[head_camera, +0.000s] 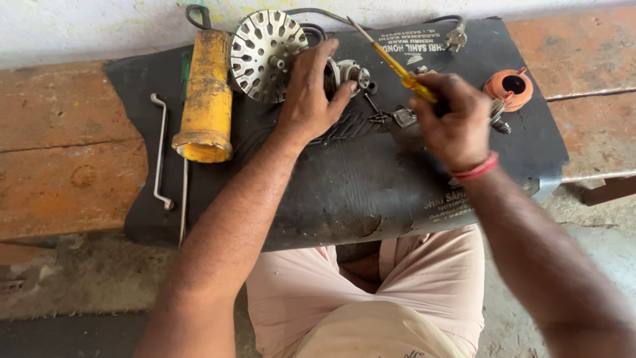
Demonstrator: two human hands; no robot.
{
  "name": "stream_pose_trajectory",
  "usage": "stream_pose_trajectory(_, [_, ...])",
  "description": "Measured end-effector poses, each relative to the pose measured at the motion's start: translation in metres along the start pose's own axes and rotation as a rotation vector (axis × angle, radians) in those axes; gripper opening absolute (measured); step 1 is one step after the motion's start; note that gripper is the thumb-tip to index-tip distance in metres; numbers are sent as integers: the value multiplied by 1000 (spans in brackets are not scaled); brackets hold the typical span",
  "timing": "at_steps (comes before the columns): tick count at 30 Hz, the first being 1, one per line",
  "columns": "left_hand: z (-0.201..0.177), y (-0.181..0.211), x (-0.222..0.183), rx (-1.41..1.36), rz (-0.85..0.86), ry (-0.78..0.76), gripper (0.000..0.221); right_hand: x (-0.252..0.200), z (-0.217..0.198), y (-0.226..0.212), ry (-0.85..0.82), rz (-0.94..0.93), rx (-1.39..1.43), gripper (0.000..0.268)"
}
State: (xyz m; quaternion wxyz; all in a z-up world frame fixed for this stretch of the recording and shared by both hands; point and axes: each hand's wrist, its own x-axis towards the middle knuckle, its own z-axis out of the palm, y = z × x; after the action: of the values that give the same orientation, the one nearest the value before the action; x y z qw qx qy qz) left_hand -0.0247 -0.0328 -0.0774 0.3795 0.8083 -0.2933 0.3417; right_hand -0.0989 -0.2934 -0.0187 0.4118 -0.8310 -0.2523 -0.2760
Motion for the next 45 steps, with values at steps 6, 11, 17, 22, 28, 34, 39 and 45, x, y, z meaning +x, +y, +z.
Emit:
stream_pose_trajectory(6, [2, 3, 2, -102, -82, -51, 72, 29, -72, -30, -292, -188, -365, 22])
stream_pose_trajectory(11, [-6, 6, 6, -74, -45, -82, 56, 61, -77, -47, -419, -428, -402, 19])
stream_pose_trajectory(17, [-4, 4, 5, -59, -53, -74, 42, 92, -78, -50, -508, -426, -465, 22])
stream_pose_trajectory(22, [-1, 2, 6, -86, -75, -73, 40, 101, -73, -50, -573, -267, -499, 22])
stream_pose_trajectory(28, [-3, 3, 6, -90, -83, -76, 39, 108, -73, -62, -620, -226, -590, 26])
stream_pose_trajectory(34, [-3, 3, 6, -97, -88, -79, 38, 114, -75, -65, -701, -37, -632, 30])
stream_pose_trajectory(39, [-2, 2, 6, -87, -99, -90, 37, 114, -71, -62, -717, -9, -665, 29])
stream_pose_trajectory(45, [-2, 3, 6, -79, -87, -91, 38, 110, -70, -46, -697, 23, -613, 28])
